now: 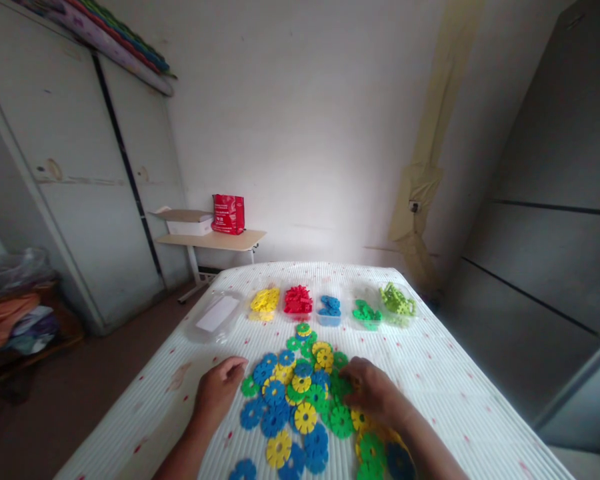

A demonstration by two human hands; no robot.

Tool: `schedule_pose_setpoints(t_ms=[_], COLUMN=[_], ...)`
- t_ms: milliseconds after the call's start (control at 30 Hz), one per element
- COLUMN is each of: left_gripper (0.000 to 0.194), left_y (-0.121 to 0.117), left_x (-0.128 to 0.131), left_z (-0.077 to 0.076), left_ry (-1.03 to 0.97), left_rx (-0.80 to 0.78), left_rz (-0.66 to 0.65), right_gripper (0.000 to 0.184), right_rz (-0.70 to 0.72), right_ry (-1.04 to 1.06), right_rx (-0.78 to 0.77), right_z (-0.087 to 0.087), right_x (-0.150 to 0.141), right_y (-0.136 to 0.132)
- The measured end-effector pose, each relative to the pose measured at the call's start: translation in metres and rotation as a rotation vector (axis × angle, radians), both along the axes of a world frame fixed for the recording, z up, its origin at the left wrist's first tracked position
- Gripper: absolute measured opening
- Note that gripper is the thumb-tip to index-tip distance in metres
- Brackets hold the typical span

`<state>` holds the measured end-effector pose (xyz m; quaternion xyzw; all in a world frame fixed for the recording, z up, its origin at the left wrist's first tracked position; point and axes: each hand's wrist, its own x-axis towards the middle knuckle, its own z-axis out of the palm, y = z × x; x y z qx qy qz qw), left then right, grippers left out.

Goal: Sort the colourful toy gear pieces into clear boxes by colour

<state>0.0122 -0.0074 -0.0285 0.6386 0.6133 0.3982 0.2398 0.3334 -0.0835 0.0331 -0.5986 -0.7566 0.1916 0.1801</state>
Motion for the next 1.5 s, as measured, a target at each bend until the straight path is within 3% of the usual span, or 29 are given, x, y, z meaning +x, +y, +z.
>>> schedule_pose_setpoints(t_ms=[333,567,700,833,933,1100,1267,1500], left_gripper=[0.031,0.030,0.028,0.029,0.031,0.030,0.030,0.027], left_y=[-0.001,-0.001,-0.001,-0.001,-0.002,-0.003,-0.003,-0.006], left_x=[0.000,0.000,0.000,0.001,0.002,0.004,0.003,0.005], left_z=[0.002,0.003,0.002,0.003,0.005,0.006,0.003,0.008], left_ry=[0.001,0.009,0.004,0.012,0.006,-0.004,-0.006,0.011], left_rx=[-0.003,0.008,0.005,-0.016,-0.018,-0.020,-0.018,0.007], left_rz=[0.010,0.015,0.015,0.006,0.022,0.023,0.021,0.013], right_gripper=[0.019,0.011,0.012,0.017,0.023,0.026,0.024,0.017], right_rz=[-0.050,-0.015,-0.195,-0.432,-0.493,-0.494,-0.398,-0.349], right_ry=[0.017,0.457,0.624,0.632,0.623,0.575,0.412,0.320], right_rx=[-0.042,-0.096,-0.082,0.165,0.240,0.249,0.160,0.061], right_z=[0.001,-0.001,0.008,0.028,0.035,0.018,0.002,-0.009], right_x=[-0.007,0.003,0.026,0.049,0.057,0.050,0.041,0.058], right_y=[0.002,0.006,0.028,0.060,0.075,0.067,0.044,0.026])
